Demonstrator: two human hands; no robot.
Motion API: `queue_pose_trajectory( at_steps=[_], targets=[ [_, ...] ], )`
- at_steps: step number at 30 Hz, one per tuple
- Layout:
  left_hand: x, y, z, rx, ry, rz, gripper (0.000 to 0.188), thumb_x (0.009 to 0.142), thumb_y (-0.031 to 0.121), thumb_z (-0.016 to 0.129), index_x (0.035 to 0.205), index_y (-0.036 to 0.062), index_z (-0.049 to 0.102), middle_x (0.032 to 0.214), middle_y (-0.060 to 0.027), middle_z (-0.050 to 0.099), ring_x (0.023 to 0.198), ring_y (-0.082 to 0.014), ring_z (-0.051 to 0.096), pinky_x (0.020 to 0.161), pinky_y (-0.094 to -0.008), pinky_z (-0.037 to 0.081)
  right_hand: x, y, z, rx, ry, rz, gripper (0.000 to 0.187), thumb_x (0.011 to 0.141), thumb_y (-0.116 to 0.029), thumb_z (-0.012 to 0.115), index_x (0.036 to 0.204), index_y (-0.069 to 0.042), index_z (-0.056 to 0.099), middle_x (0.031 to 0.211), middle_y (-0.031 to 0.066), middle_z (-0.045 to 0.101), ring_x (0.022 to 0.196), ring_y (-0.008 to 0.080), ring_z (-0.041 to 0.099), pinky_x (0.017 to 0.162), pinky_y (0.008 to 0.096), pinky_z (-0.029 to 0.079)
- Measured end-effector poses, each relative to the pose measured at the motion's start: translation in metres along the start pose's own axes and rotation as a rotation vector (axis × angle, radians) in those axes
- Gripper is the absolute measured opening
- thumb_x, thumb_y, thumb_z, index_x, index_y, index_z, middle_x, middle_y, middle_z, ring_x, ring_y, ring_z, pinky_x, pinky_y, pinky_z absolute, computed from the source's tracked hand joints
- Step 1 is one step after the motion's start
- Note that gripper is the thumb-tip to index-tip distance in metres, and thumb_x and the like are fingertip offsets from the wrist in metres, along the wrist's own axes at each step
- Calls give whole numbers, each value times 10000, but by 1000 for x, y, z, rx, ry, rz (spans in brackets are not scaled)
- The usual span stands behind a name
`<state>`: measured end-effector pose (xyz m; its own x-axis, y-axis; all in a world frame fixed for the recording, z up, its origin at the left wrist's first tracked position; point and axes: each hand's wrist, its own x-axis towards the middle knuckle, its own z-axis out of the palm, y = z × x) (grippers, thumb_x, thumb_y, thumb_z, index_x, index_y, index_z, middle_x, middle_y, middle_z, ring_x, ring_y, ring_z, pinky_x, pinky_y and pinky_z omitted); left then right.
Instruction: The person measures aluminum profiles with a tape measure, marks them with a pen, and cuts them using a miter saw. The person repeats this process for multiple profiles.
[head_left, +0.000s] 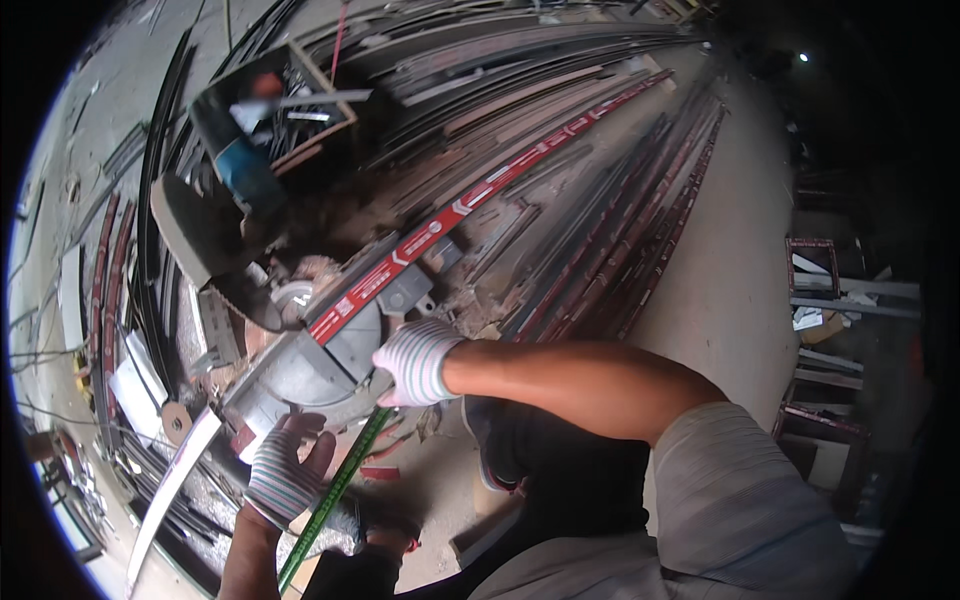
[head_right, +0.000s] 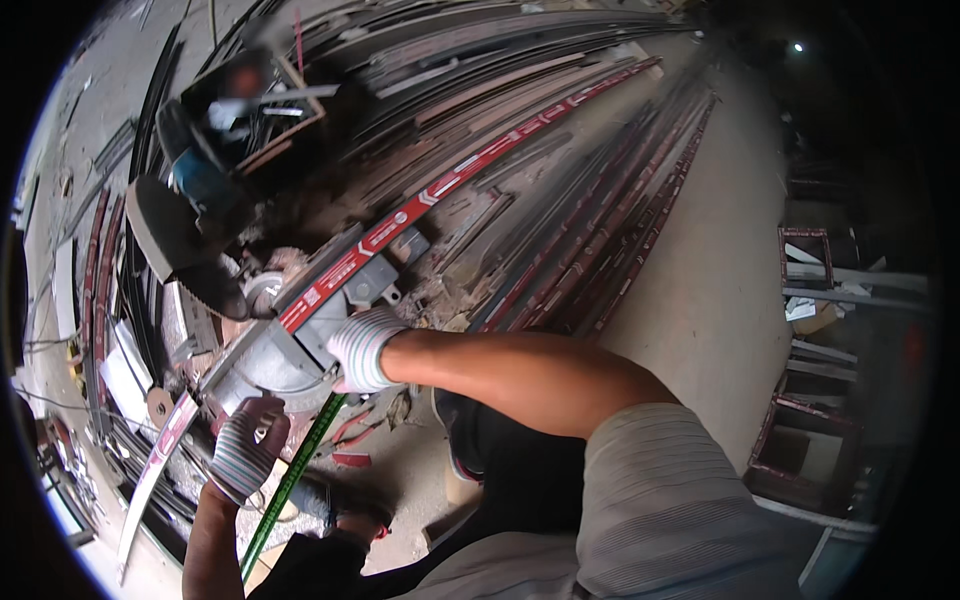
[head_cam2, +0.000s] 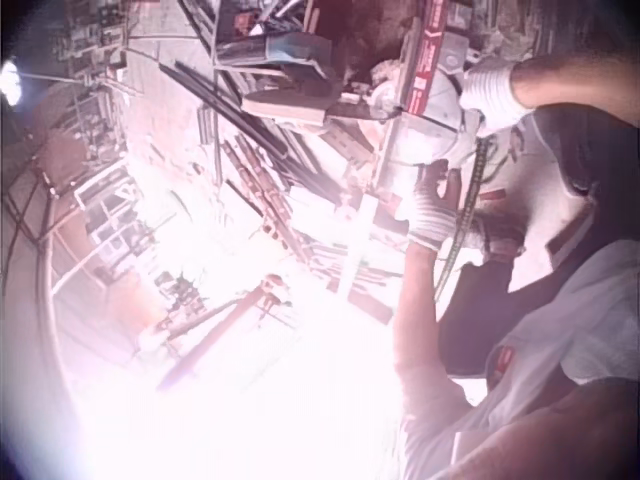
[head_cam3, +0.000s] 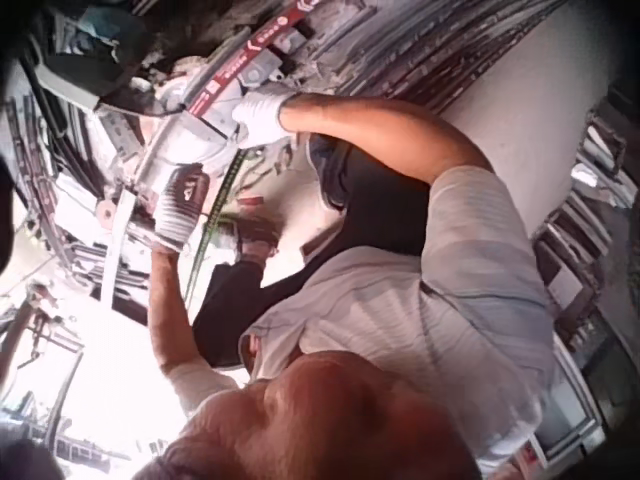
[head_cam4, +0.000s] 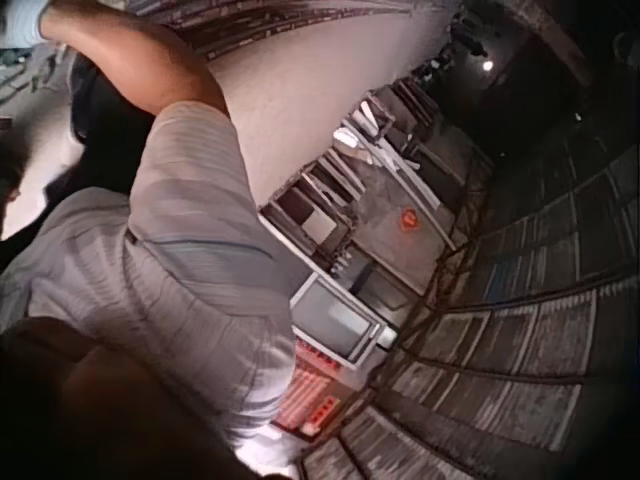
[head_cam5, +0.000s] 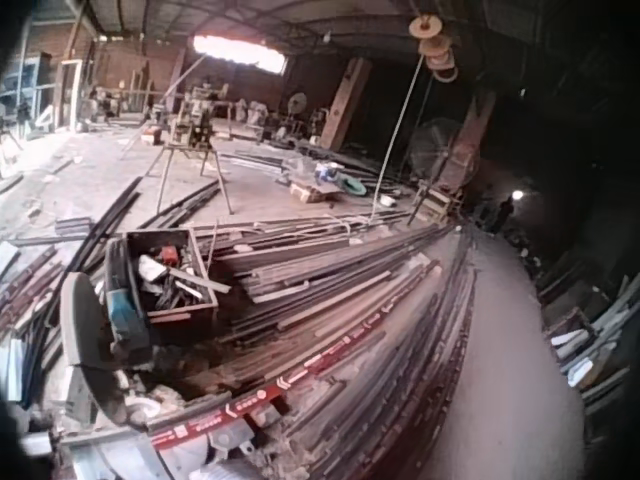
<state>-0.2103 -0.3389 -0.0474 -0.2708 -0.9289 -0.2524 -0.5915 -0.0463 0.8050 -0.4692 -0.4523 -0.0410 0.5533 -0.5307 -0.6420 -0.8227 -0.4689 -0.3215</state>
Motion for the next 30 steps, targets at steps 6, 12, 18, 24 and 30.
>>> queue_pose_trajectory(
  at_steps=[6,12,18,24,30],
  targets=[
    [-34,-4,13,152,-232,-54,282,982,224,700,1161,6,683,976,-144,744,944,-208,703,865,-341,553,-39,-19,-12,-40,159,-89,546,874,-508,729,1118,-19,745,1042,182,763,971,365,741,849,489,583],
    [-56,0,15,178,-228,-121,218,962,212,687,1097,40,687,971,-148,703,844,-271,659,813,-370,540,-14,-24,22,-135,395,-95,680,834,-504,753,1324,-47,639,1330,179,649,1253,337,611,1022,481,514],
    [-90,-8,19,302,-188,-184,327,950,333,688,1098,42,697,977,-212,710,883,-343,696,810,-409,556,141,-7,128,309,567,-65,632,745,-489,797,1196,-50,735,1216,156,725,1130,312,690,934,463,570],
    [-117,7,11,364,-187,-182,366,958,368,692,1094,28,706,951,-232,731,886,-362,720,819,-419,566,112,-25,128,313,480,-80,635,720,-495,800,1176,-56,758,1210,155,741,1130,306,703,958,459,569],
    [-140,-4,10,353,-152,-173,335,961,342,695,1066,25,717,881,-207,740,838,-340,733,786,-411,573,-57,-59,46,-72,358,-71,628,759,-498,779,1218,-71,734,1213,142,738,1127,313,701,959,446,564]
  ],
)
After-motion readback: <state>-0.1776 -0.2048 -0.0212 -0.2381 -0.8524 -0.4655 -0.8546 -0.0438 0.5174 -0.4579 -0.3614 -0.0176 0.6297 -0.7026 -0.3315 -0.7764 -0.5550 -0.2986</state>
